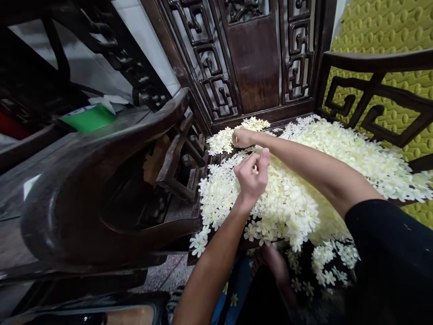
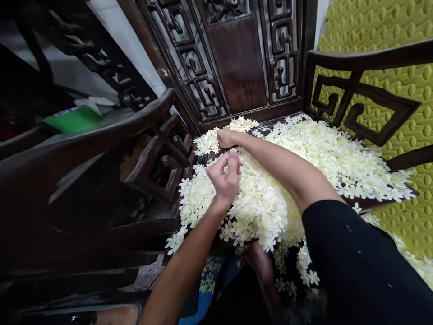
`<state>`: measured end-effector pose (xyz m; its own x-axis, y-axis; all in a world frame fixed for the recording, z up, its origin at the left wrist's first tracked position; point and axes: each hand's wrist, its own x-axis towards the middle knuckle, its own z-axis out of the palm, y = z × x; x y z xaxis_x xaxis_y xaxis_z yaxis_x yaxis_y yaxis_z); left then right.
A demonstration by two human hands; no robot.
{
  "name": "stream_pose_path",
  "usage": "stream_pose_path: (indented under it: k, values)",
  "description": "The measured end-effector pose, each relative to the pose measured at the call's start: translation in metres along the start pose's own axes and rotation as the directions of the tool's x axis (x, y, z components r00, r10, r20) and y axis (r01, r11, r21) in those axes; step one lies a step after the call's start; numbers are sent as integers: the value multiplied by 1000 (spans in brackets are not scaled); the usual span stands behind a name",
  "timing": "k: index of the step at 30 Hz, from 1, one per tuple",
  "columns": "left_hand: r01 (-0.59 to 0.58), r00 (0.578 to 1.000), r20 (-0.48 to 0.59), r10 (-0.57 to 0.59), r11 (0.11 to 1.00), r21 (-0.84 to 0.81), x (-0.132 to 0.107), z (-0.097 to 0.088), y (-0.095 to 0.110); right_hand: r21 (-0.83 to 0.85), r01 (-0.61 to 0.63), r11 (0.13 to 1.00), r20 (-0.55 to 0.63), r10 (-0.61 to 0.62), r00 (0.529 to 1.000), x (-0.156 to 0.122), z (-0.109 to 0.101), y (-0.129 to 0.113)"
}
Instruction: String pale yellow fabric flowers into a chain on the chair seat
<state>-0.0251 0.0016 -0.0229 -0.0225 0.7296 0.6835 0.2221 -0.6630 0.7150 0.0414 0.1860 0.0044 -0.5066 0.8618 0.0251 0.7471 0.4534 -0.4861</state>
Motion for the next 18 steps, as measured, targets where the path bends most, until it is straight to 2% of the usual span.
stream_pose_path:
  k: [3, 6, 9, 13, 16, 18]
  values:
    - [-161, 987, 13, 161, 980, 118, 2, -7, -6, -58, -22, 998, 13, 23, 1000, 20, 26, -3]
    - [-172, 985, -7, 175, 971, 164, 6, -10, -14, -52, -46, 998, -10, 46, 999, 24, 40, -7]
    - [-133, 989, -45, 141, 980, 148, 8, -10, -18, 14, -63, 998, -72, 64, 995, 20, 41, -16]
    - [-73, 984, -153, 94, 988, 134, 15, -13, -25, 149, -59, 987, -133, 79, 988, 13, 14, -27]
    - [-66, 941, -320, 110, 987, 145, 25, -20, -36, 315, -8, 949, -125, 50, 991, -6, -19, -27]
    - [-36, 904, -416, 99, 987, 155, 30, -23, -43, 431, 57, 900, -121, -5, 993, -31, -40, -20]
